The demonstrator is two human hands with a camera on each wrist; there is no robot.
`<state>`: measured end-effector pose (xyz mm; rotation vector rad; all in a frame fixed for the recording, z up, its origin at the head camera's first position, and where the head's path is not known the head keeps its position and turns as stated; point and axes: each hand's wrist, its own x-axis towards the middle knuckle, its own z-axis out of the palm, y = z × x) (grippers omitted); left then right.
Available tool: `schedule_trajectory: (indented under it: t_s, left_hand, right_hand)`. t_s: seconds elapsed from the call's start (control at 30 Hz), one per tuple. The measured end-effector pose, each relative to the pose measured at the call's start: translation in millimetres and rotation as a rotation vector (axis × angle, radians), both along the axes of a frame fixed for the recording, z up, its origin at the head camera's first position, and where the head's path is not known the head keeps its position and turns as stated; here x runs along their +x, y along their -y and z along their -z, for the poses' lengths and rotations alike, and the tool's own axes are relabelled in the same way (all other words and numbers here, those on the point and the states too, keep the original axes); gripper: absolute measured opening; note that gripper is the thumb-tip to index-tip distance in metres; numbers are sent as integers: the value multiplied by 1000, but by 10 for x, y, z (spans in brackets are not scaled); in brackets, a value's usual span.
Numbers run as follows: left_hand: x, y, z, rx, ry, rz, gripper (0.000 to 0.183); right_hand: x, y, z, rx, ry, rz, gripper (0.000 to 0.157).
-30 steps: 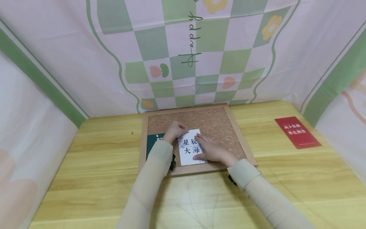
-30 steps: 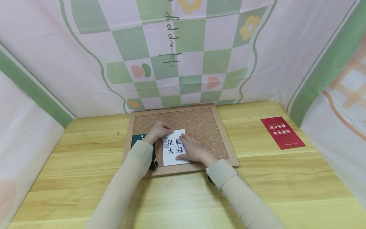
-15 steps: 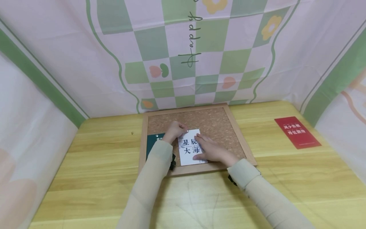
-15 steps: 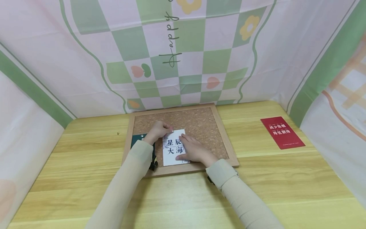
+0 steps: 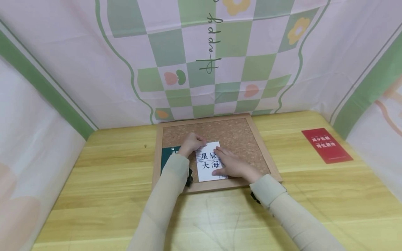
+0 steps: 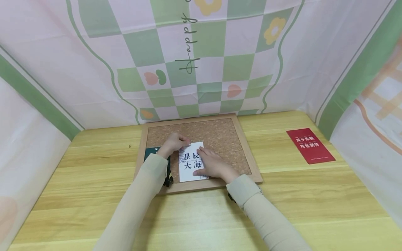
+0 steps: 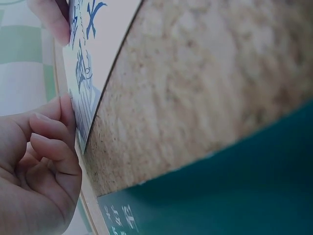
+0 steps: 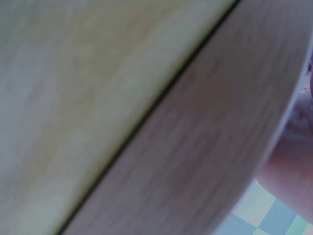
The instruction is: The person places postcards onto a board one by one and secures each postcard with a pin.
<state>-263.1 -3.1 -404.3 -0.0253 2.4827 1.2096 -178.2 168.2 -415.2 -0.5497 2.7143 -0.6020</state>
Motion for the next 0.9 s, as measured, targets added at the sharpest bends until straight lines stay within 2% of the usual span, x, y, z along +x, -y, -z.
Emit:
schedule_trajectory:
  t_s: [0.9]
  left_hand:
    - [-6, 3, -17, -22, 26, 9, 17]
  right_hand:
    - [-9, -15, 16, -6, -9, -12, 94]
